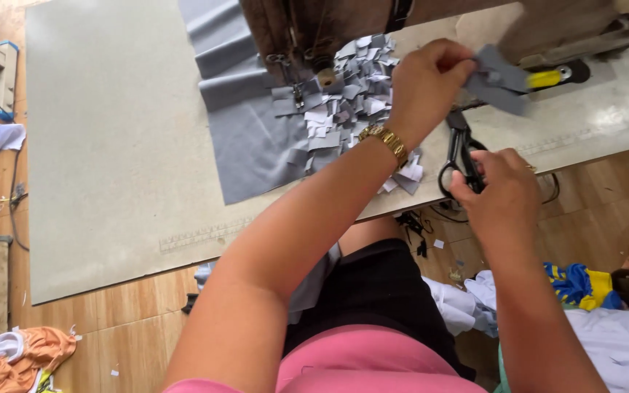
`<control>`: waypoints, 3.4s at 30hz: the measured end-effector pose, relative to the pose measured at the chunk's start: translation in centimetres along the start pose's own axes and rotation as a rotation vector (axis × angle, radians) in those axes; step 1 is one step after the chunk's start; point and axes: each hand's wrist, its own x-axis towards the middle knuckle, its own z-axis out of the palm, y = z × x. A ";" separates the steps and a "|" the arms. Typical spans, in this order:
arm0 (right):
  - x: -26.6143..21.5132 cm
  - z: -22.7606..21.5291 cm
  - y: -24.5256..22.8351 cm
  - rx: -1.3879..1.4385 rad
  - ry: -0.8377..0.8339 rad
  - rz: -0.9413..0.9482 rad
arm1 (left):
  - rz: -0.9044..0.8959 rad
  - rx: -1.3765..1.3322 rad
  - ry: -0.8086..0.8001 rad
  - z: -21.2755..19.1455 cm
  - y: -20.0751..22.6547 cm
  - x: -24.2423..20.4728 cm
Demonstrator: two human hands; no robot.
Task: Sewing small strips of grey fabric onto a larger fabric base to create a textured effect using an industrial sewing machine and scissors.
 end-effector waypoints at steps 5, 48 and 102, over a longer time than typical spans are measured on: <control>0.0 -0.3 -0.3 0.055 -0.057 0.043 | 0.271 0.315 -0.007 1.2 -0.7 0.7; 3.0 0.6 -19.3 0.460 -0.298 -0.531 | 0.098 0.827 0.320 -42.6 3.6 -21.6; 15.3 6.7 -16.1 0.518 -0.563 0.026 | 0.147 0.434 -0.129 -28.6 -5.5 -5.0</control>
